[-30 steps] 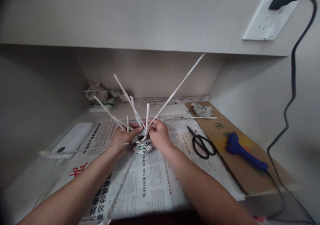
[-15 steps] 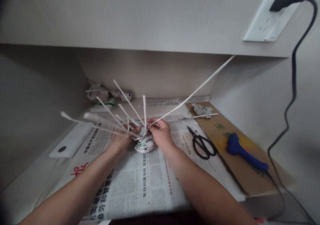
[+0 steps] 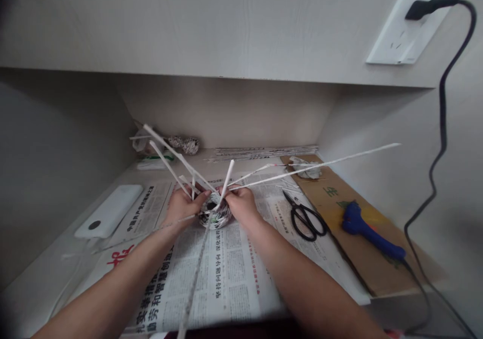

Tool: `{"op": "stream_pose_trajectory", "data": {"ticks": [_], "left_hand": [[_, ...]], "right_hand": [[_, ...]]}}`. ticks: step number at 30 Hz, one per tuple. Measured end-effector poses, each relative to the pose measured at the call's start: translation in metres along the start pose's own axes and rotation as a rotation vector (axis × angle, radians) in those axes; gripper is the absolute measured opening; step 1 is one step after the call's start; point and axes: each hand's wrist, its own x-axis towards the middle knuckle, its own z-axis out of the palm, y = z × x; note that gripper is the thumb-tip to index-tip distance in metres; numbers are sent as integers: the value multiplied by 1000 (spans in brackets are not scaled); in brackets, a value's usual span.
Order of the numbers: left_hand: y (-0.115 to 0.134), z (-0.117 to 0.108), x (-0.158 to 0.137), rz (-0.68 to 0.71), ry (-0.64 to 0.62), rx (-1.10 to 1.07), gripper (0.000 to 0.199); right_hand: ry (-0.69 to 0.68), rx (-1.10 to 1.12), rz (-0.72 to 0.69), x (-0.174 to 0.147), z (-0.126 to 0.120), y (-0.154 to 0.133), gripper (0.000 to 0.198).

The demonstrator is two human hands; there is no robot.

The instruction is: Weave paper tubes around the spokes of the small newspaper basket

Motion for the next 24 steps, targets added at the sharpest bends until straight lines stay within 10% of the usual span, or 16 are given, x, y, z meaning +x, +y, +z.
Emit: {"op": "stream_pose_trajectory", "data": {"ticks": [16, 20, 24], "left_hand": [[-6, 8, 1, -58, -25, -249, 22], [-2, -9, 10, -121, -220, -320, 30], [16, -41, 15, -141, -697, -432, 61]], "right_hand": [[60, 65, -44, 1, 5, 10, 29], [53, 25, -54, 2, 5, 13, 25], [32, 43, -54, 3, 5, 14, 23]]}}
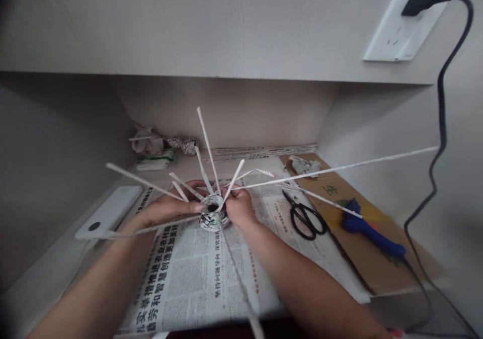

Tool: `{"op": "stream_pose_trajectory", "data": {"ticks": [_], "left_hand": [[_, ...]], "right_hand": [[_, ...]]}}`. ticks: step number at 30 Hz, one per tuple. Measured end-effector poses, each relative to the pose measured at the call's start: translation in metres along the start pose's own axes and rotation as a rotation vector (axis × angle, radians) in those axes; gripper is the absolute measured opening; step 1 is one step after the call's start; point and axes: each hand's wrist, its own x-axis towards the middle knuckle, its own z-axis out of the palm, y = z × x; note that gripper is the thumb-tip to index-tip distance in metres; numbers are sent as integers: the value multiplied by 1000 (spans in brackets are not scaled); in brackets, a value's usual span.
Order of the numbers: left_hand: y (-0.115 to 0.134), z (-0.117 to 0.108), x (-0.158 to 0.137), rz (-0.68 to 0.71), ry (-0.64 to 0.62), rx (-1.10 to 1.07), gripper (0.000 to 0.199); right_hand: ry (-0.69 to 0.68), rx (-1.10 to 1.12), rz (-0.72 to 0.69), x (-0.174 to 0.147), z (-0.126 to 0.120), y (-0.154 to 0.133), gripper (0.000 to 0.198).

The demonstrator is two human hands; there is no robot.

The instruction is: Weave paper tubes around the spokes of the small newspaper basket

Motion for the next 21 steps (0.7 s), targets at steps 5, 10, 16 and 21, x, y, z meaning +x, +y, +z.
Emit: {"op": "stream_pose_trajectory", "data": {"ticks": [5, 10, 16, 21], "left_hand": [[13, -14, -9, -72, -112, -36, 63], [-13, -11, 6, -39, 142, -96, 35], [-26, 10, 19, -54, 286, -112, 32], [-28, 14, 19, 4, 272, -101, 35]], "right_hand": [[-20, 38, 0, 0, 1, 1, 20], [-16, -1, 27, -3, 2, -4, 24], [-14, -60, -35, -4, 2, -6, 22], [-42, 39, 7, -2, 3, 0, 21]]}}
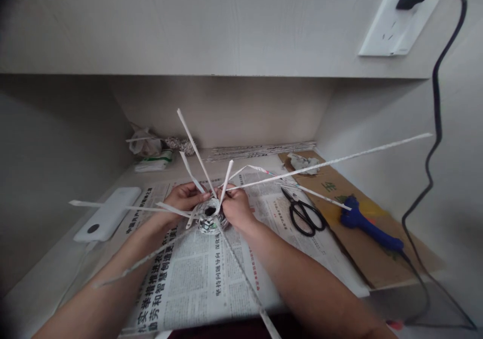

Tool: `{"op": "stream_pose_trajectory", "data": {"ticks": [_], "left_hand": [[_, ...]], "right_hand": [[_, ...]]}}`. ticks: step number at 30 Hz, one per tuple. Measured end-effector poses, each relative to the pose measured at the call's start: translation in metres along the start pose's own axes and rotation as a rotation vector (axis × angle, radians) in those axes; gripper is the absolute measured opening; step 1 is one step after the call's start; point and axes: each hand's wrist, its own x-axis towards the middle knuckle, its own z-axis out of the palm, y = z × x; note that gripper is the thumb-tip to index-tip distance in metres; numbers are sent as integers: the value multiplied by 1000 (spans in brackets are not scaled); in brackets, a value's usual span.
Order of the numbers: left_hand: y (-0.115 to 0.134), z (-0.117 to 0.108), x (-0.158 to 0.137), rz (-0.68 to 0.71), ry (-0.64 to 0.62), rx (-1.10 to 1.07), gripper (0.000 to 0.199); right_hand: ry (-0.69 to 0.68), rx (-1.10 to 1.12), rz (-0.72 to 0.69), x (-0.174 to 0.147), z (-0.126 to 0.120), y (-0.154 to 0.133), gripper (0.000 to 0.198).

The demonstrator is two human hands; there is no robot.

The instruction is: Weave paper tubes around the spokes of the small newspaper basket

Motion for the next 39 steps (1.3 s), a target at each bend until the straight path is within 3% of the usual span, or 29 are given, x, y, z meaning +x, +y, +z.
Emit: {"op": "stream_pose_trajectory", "data": {"ticks": [7, 12, 19, 32, 39], "left_hand": [[6, -6, -3, 73, -29, 114, 31], [10, -6, -4, 112, 59, 266, 30], [4, 1, -5, 134, 60, 200, 27], [4, -1, -9, 159, -111, 254, 26], [10, 1, -9, 137, -27, 266, 27]], "right_hand": [[46, 51, 42, 0, 2, -1, 26], [15, 66, 58, -1, 0, -5, 24], [-14, 88, 103, 2, -3, -7, 26], [57, 44, 40, -5, 4, -14, 29], [42, -20, -46, -3, 2, -11, 25]]}}
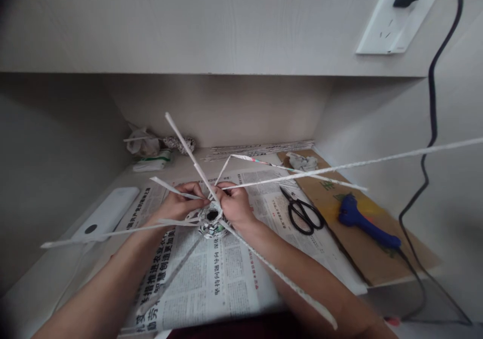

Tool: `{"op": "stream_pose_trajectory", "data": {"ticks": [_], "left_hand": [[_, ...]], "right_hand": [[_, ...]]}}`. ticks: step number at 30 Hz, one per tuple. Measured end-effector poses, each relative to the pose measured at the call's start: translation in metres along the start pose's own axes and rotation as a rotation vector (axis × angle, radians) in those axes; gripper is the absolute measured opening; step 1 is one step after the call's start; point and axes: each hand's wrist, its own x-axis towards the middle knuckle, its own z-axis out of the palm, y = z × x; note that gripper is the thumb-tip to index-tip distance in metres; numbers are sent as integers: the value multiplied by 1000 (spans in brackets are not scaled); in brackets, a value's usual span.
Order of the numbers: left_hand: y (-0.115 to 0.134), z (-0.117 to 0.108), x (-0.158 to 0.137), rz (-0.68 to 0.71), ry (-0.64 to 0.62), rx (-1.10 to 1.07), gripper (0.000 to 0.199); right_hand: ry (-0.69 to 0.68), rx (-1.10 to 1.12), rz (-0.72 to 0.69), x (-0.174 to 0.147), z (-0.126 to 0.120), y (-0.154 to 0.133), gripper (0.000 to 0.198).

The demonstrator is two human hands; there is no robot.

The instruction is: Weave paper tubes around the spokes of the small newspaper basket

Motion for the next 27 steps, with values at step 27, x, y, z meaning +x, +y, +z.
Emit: {"op": "stream_pose_trajectory", "data": {"ticks": [27], "left_hand": [[2, 0, -3, -299, -47, -292, 27]], "right_hand": [[-99, 8, 82, 2, -5, -2, 29]]}}
